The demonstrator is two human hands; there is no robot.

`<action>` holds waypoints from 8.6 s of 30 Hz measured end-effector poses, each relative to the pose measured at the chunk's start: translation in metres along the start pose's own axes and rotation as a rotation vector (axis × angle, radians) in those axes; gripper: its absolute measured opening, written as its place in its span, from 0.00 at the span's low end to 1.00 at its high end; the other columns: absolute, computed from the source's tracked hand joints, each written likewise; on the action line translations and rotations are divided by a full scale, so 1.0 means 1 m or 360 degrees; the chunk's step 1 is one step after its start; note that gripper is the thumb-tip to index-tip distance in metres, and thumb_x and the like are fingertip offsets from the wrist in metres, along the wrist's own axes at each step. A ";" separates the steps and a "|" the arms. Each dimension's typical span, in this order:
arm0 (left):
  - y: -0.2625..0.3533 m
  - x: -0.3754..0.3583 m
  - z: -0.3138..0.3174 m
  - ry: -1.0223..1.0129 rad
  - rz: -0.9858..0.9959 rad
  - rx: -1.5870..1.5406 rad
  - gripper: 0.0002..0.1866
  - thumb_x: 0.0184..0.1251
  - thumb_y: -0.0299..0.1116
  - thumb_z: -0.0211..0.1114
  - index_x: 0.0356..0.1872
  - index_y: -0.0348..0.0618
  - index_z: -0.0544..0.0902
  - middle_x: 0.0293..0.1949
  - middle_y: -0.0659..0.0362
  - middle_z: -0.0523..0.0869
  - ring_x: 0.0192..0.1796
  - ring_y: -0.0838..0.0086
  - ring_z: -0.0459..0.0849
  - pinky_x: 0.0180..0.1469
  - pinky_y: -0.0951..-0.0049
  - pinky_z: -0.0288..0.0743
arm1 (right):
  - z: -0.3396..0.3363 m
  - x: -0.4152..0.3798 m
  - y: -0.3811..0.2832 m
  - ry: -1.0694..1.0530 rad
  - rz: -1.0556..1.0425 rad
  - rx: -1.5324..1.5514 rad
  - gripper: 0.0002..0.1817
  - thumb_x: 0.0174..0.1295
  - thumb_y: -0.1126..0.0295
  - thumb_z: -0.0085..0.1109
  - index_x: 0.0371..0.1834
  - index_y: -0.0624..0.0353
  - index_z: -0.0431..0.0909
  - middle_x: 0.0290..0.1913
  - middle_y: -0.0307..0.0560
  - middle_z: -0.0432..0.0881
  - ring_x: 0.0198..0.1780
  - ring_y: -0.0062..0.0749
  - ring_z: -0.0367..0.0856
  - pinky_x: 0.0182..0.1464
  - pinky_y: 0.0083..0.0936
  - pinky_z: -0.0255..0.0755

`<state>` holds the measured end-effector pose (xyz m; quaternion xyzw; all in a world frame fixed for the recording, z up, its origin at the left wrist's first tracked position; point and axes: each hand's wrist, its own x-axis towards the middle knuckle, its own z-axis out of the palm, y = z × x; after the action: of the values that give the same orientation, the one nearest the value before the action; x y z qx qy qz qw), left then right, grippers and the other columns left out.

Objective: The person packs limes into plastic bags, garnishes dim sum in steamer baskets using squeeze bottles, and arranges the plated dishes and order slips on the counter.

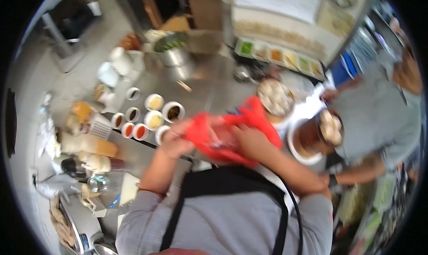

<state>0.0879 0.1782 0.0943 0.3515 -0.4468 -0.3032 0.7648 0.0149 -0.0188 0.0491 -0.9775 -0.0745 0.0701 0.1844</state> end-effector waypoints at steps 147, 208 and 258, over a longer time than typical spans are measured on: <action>-0.252 0.111 -0.089 0.0903 -0.0905 0.2123 0.20 0.55 0.37 0.52 0.48 0.39 0.68 0.47 0.45 0.68 0.52 0.54 0.64 0.55 0.61 0.55 | -0.025 -0.130 0.102 0.0103 0.0456 0.2147 0.17 0.60 0.64 0.45 0.49 0.62 0.65 0.38 0.46 0.74 0.37 0.28 0.76 0.37 0.20 0.71; -0.173 0.025 -0.129 0.1561 -0.0554 0.0916 0.25 0.61 0.44 0.42 0.51 0.33 0.63 0.51 0.50 0.68 0.53 0.66 0.67 0.54 0.71 0.59 | 0.093 0.039 0.101 0.0457 0.0859 0.0425 0.15 0.52 0.69 0.43 0.45 0.53 0.65 0.43 0.59 0.67 0.40 0.54 0.71 0.42 0.44 0.66; -0.109 0.052 -0.247 0.1795 -0.1691 0.1985 0.37 0.54 0.51 0.51 0.58 0.36 0.52 0.55 0.44 0.58 0.55 0.55 0.62 0.55 0.62 0.59 | 0.084 0.059 0.135 0.0126 0.1121 0.2735 0.25 0.55 0.59 0.42 0.53 0.61 0.58 0.39 0.60 0.73 0.35 0.48 0.76 0.32 0.38 0.73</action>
<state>0.3147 0.1415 -0.0566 0.9379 0.1182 -0.1057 0.3086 0.0747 -0.1034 -0.0848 -0.4732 0.3104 0.1197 0.8158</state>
